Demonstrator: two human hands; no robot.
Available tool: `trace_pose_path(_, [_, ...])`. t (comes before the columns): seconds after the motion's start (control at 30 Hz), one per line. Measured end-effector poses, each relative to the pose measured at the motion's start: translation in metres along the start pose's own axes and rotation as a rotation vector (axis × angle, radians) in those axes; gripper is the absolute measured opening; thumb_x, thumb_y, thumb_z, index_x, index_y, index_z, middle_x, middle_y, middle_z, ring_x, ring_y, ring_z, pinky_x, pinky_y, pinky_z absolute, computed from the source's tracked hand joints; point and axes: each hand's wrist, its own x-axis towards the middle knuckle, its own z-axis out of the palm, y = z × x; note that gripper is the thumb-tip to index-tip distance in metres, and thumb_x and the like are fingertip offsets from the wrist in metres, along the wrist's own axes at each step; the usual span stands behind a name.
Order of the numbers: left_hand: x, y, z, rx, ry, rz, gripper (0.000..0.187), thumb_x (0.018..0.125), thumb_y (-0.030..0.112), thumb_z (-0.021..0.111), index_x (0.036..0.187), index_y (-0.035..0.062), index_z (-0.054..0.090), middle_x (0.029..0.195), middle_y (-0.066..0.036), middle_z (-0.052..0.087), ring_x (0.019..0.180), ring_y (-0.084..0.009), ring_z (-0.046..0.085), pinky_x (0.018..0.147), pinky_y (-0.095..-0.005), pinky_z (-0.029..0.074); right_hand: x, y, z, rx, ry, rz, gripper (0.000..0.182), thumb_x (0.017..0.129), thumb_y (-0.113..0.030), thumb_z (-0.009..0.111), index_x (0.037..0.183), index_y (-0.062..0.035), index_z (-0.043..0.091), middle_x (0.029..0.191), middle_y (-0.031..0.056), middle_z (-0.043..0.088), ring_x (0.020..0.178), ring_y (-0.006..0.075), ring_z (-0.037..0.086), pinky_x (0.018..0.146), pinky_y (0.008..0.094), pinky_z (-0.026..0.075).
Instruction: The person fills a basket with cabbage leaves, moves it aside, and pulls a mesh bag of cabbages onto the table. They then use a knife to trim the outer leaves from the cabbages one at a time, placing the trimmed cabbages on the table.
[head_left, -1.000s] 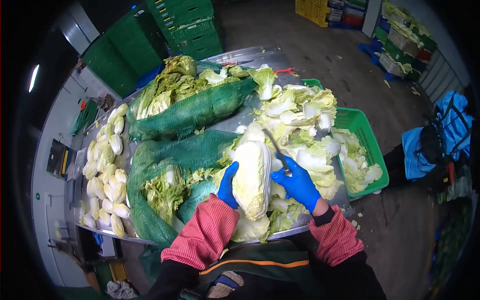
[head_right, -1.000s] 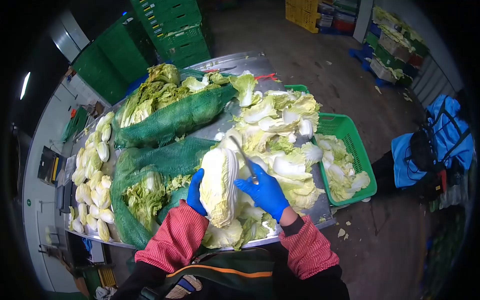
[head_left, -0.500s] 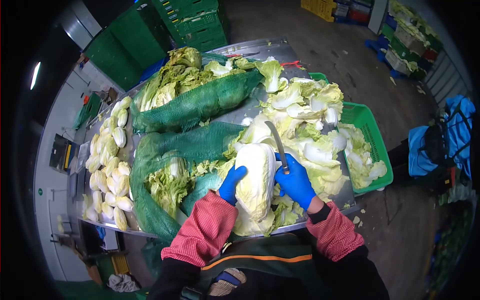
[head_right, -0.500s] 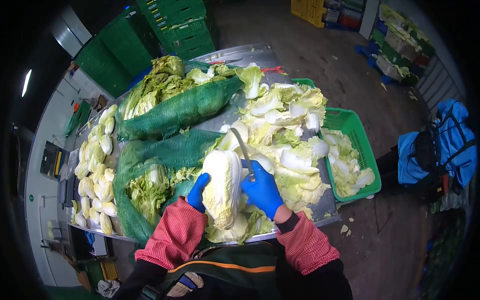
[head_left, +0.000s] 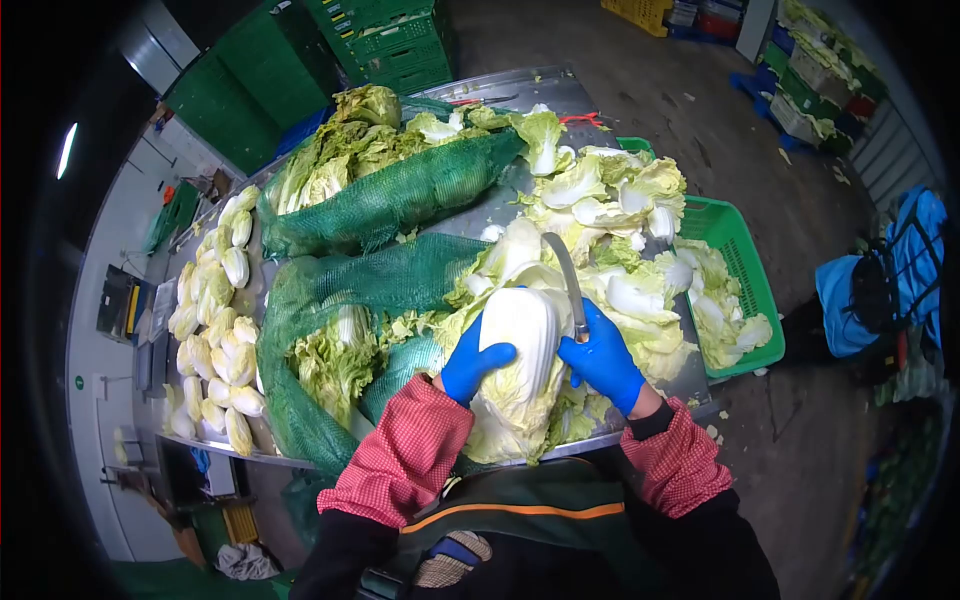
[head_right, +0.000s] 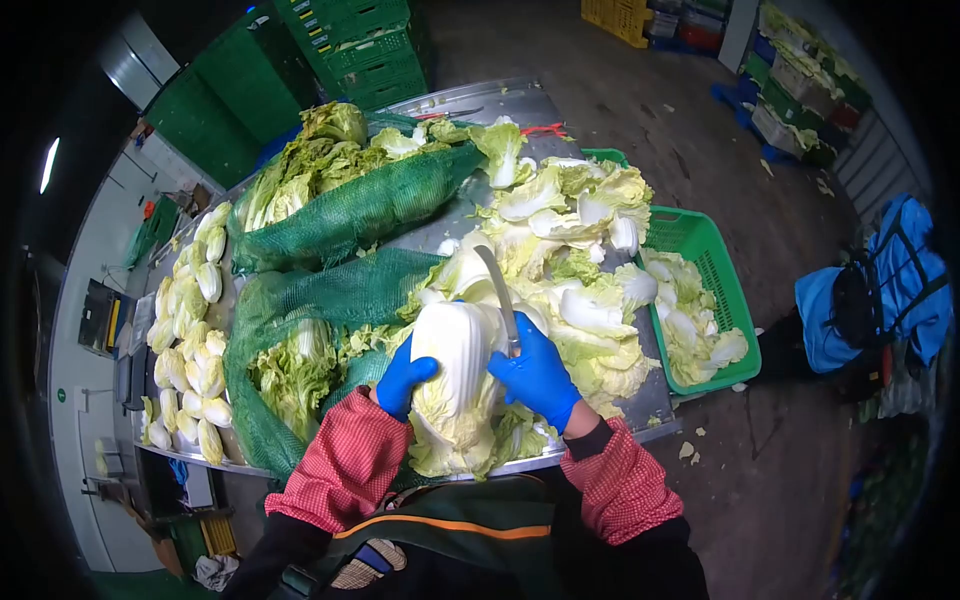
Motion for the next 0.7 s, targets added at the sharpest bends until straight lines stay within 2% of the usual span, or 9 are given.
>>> trace_pose_path(0.1, [-0.008,-0.003,0.000,-0.325,-0.001,-0.104,0.088,0.078,0.052,0.062,0.142,0.0012,0.030,0.138,-0.018,0.044,0.123,-0.0297,0.047,0.105,-0.0413,0.036,0.012,0.027,-0.019,0.221,-0.039,0.066,0.047,0.082,-0.007,0.054,0.127,-0.0015,0.046,0.074,0.0022,0.054,0.048,0.0108,0.053,0.041,0.0259,0.047])
trace_pose_path(0.17, [-0.007,-0.001,0.013,-0.731,0.086,-0.181,0.096,0.077,0.066,0.055,0.143,0.0019,0.028,0.140,-0.022,0.041,0.124,-0.0359,0.046,0.103,-0.0483,0.038,0.021,0.029,-0.035,0.041,0.004,0.088,0.050,0.082,-0.010,0.055,0.131,-0.0052,0.046,0.069,0.0020,0.054,0.051,0.0119,0.054,0.042,0.0254,0.047])
trace_pose_path(0.2, [-0.004,0.007,0.014,-0.687,0.042,-0.159,0.104,0.075,0.080,0.042,0.145,0.0049,0.027,0.144,-0.022,0.036,0.126,-0.0379,0.043,0.104,-0.0514,0.034,0.019,0.031,-0.035,-0.457,0.190,-0.028,0.046,0.083,-0.022,0.065,0.122,-0.0029,0.052,0.071,0.0078,0.058,0.058,0.0168,0.057,0.054,0.0312,0.049])
trace_pose_path(0.3, [0.013,0.012,0.011,-0.884,-0.097,-0.084,0.106,0.073,0.085,0.034,0.146,0.0081,0.026,0.146,-0.020,0.034,0.127,-0.0367,0.042,0.106,-0.0505,0.032,0.006,0.006,-0.017,-0.654,0.303,-0.161,0.066,0.079,-0.039,0.072,0.129,-0.0033,0.050,0.073,0.0097,0.060,0.061,0.0194,0.058,0.061,0.0329,0.049])
trace_pose_path(0.33, [0.016,0.012,0.015,-0.887,-0.091,-0.053,0.099,0.079,0.081,0.033,0.146,0.0088,0.026,0.146,-0.017,0.035,0.127,-0.0349,0.041,0.107,-0.0483,0.031,0.009,0.010,-0.011,-0.547,0.274,-0.283,0.070,0.077,-0.047,0.073,0.129,-0.0040,0.051,0.071,0.0074,0.058,0.061,0.0160,0.057,0.061,0.0309,0.048])
trace_pose_path(0.43, [0.026,0.000,0.019,-0.600,0.182,0.089,0.090,0.086,0.075,0.029,0.145,0.0070,0.029,0.143,-0.015,0.040,0.124,-0.0332,0.046,0.106,-0.0458,0.034,0.004,-0.017,0.006,0.175,-0.108,0.031,0.059,0.086,-0.038,0.068,0.132,-0.0069,0.050,0.076,0.0004,0.057,0.052,0.0063,0.049,0.045,0.0233,0.044])
trace_pose_path(0.47, [0.023,0.008,0.016,-0.842,-0.070,-0.071,0.083,0.090,0.068,0.030,0.143,0.0048,0.031,0.141,-0.015,0.043,0.122,-0.0308,0.048,0.106,-0.0428,0.036,0.007,-0.013,0.006,0.195,-0.065,0.008,0.057,0.087,-0.036,0.067,0.134,-0.0092,0.048,0.077,-0.0003,0.057,0.049,0.0058,0.048,0.040,0.0211,0.043])
trace_pose_path(0.6, [0.007,0.010,0.002,-0.481,0.167,-0.150,0.065,0.094,0.045,0.050,0.140,0.0021,0.034,0.136,-0.015,0.048,0.121,-0.0276,0.050,0.103,-0.0392,0.040,-0.002,-0.024,-0.004,0.072,-0.079,-0.019,0.057,0.088,-0.036,0.065,0.136,-0.0127,0.047,0.076,0.0021,0.058,0.060,0.0084,0.055,0.047,0.0236,0.046])
trace_pose_path(0.7, [0.006,-0.021,-0.013,-0.499,0.197,-0.125,0.059,0.092,0.031,0.056,0.139,0.0015,0.036,0.132,-0.014,0.050,0.118,-0.0260,0.052,0.100,-0.0373,0.042,0.002,-0.020,0.004,-0.340,-0.010,-0.109,0.060,0.085,-0.036,0.067,0.136,-0.0127,0.047,0.075,0.0059,0.059,0.064,0.0127,0.058,0.057,0.0290,0.050])
